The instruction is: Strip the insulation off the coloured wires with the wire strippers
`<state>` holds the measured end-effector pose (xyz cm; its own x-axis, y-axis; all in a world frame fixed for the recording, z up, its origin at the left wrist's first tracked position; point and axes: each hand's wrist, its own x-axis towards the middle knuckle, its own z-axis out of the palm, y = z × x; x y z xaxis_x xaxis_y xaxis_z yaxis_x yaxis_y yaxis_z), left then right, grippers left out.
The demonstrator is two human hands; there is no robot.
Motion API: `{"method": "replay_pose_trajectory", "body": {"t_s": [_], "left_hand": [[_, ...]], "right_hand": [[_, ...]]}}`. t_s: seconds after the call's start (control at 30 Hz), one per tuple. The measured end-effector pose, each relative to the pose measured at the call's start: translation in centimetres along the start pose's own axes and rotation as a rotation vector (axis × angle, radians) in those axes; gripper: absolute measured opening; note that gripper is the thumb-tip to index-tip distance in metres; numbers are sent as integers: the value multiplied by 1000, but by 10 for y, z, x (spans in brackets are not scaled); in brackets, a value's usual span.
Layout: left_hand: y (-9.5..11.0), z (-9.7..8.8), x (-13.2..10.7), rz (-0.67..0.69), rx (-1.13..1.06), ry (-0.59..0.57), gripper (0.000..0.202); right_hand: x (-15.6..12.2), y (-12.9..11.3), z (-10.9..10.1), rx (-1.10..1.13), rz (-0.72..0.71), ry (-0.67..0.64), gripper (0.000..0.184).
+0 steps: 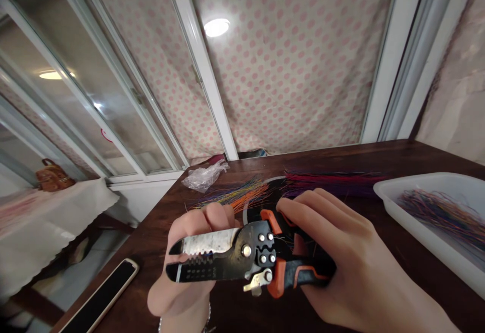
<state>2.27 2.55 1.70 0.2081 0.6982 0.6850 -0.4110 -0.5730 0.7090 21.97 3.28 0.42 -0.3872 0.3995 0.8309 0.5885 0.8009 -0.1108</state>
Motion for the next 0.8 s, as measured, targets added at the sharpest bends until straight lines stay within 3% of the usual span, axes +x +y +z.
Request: {"method": "replay_pose_trajectory", "body": {"t_s": [0.8], "left_hand": [[2, 3, 0, -6, -40, -17, 37]], "right_hand": [[-1, -1, -2, 4, -3, -11, 39]]}}
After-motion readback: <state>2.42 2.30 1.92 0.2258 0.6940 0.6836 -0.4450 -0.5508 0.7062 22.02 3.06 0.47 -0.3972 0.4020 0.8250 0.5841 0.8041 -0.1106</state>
